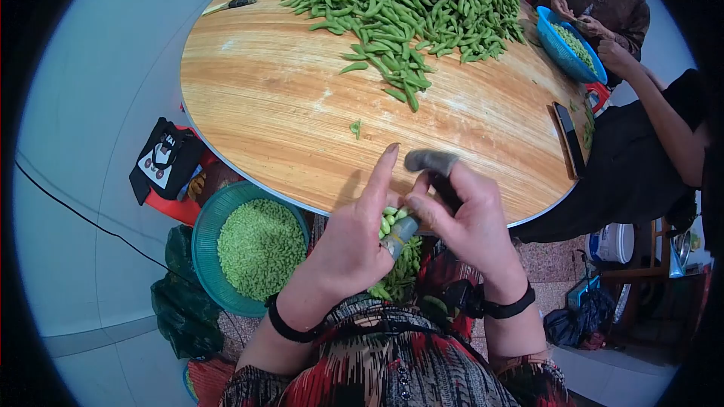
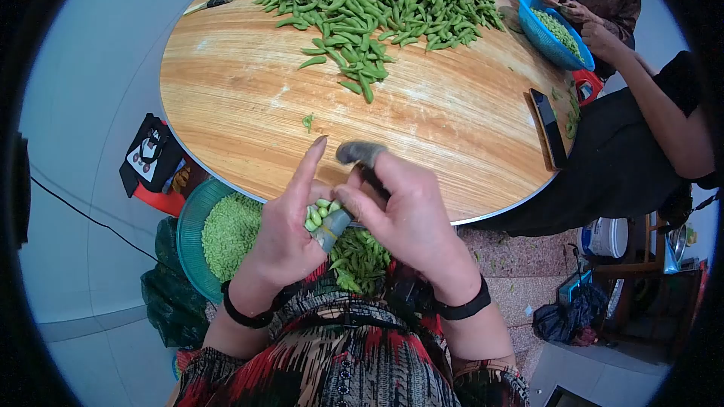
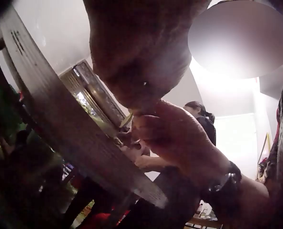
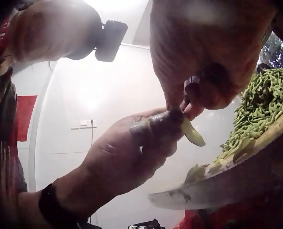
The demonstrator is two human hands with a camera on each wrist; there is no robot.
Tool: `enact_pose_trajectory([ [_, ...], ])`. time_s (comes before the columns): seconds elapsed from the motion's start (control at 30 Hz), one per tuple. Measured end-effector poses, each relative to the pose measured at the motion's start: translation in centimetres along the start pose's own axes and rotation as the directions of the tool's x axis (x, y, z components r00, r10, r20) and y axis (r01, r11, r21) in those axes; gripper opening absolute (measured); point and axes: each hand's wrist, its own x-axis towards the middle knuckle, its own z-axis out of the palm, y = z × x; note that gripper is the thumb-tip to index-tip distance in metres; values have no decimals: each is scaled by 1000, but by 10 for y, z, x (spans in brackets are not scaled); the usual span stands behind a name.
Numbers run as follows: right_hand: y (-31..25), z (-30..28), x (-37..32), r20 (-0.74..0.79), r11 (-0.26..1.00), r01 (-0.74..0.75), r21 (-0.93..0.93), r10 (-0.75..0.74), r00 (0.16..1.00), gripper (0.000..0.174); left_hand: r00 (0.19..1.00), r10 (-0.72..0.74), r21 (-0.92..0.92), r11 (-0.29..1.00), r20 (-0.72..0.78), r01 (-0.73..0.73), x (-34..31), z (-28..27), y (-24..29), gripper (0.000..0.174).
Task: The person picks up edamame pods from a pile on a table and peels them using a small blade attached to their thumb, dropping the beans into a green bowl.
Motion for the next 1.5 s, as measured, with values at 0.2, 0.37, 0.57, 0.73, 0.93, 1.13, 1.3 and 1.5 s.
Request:
enact_pose_trajectory([
  [0.2, 3, 21, -8, -121, 981, 191, -40, -194, 973, 22, 996, 81, 35, 996, -48, -79, -3, -10, 0, 73],
  [0.37, -2, 32, -15, -126, 881, 46, 470, 15, 992, 20, 881, 461, -70, 880, -106, -469, -1, -14, -20, 53],
  [0.57, -2, 28, -15, 247, 412, -336, 847, 256, 935, 18, 951, 306, -577, 769, -44, -274, -11, -5, -26, 34],
  [0.73, 28, 26, 5, -79, 947, -47, 318, 75, 994, 15, 972, -210, -625, 774, -109, 97, -26, -11, -31, 26],
  [0.93, 4, -42, 6, 563, 970, 80, -231, 66, 824, 16, 769, -523, -466, 819, -367, 335, -97, -86, -125, 21],
  [1.13, 40, -33, 97, 89, 844, 64, -532, -19, 996, 20, 897, -231, 797, 413, -377, 441, -139, -106, -161, 34],
  [1.3, 85, -19, 139, 39, 670, 61, -740, -48, 998, 21, 805, -120, 446, 780, -581, 438, -95, -106, -109, 23],
  [1.5, 60, -28, 100, 80, 755, 64, -653, -15, 997, 19, 934, -312, -437, 874, -176, 210, -40, -64, -49, 22],
])
